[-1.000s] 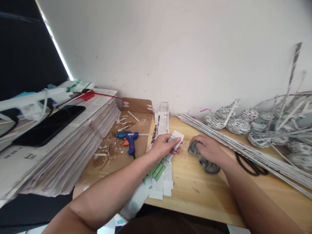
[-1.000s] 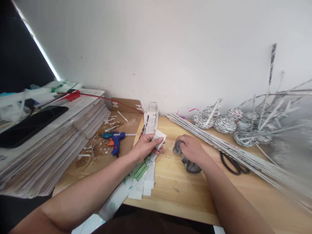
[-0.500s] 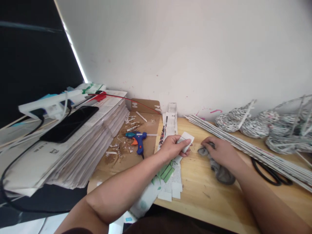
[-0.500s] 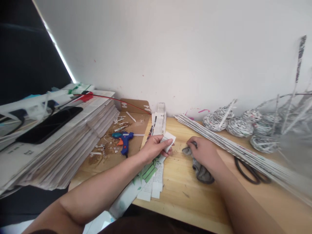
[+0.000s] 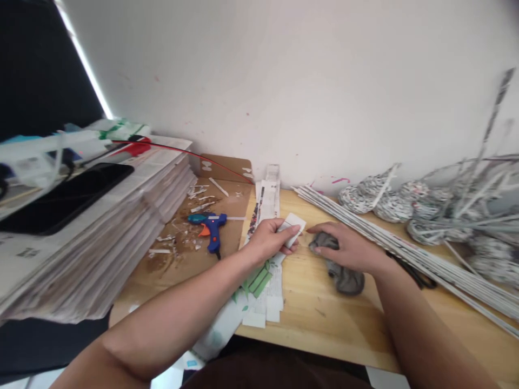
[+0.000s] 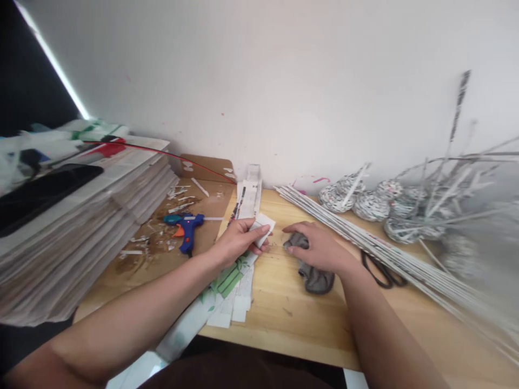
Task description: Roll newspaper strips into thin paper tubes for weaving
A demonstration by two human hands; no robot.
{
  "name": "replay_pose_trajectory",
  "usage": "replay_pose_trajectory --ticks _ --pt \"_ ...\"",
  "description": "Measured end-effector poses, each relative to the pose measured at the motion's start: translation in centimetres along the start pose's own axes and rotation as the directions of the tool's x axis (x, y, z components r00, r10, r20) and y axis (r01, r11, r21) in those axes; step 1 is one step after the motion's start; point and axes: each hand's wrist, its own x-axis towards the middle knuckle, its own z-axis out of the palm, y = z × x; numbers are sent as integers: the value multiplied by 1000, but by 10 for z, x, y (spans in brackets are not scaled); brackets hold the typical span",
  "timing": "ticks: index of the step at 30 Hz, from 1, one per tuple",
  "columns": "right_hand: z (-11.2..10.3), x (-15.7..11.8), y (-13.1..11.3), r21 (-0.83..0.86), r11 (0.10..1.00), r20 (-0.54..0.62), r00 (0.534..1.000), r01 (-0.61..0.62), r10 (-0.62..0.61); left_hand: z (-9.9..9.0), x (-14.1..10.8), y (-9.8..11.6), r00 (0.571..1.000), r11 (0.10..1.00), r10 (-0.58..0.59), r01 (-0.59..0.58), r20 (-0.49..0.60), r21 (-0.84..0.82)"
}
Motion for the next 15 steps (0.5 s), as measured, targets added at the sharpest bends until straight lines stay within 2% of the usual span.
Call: replay_pose_trajectory --ticks 2,5,7,10,12,14,15 --pt "-1 -1 2 -20 999 -5 999 -42 42 0 -1 1 1000 1000 -6 6 -10 12" --pt "3 0 0 -6 981 -53 980 -194 194 1 -2 1 1000 1000 -13 14 -22 27" --pt "7 2 -3 19 973 -74 971 -229 229 1 -3 1 999 999 -21 22 -27 35" --pt "11 3 -12 81 984 -225 959 -156 170 1 -2 1 999 998 -22 23 -25 53" --pt "12 4 -18 156 984 -370 919 -82 135 1 -2 1 999 997 -21 23 -25 71" --pt "14 4 -24 286 958 -430 888 -36 162 1 -3 1 999 996 -24 26 -26 85" --pt "15 4 -26 354 935 -423 887 -25 184 1 -3 1 999 996 -27 29 -25 88"
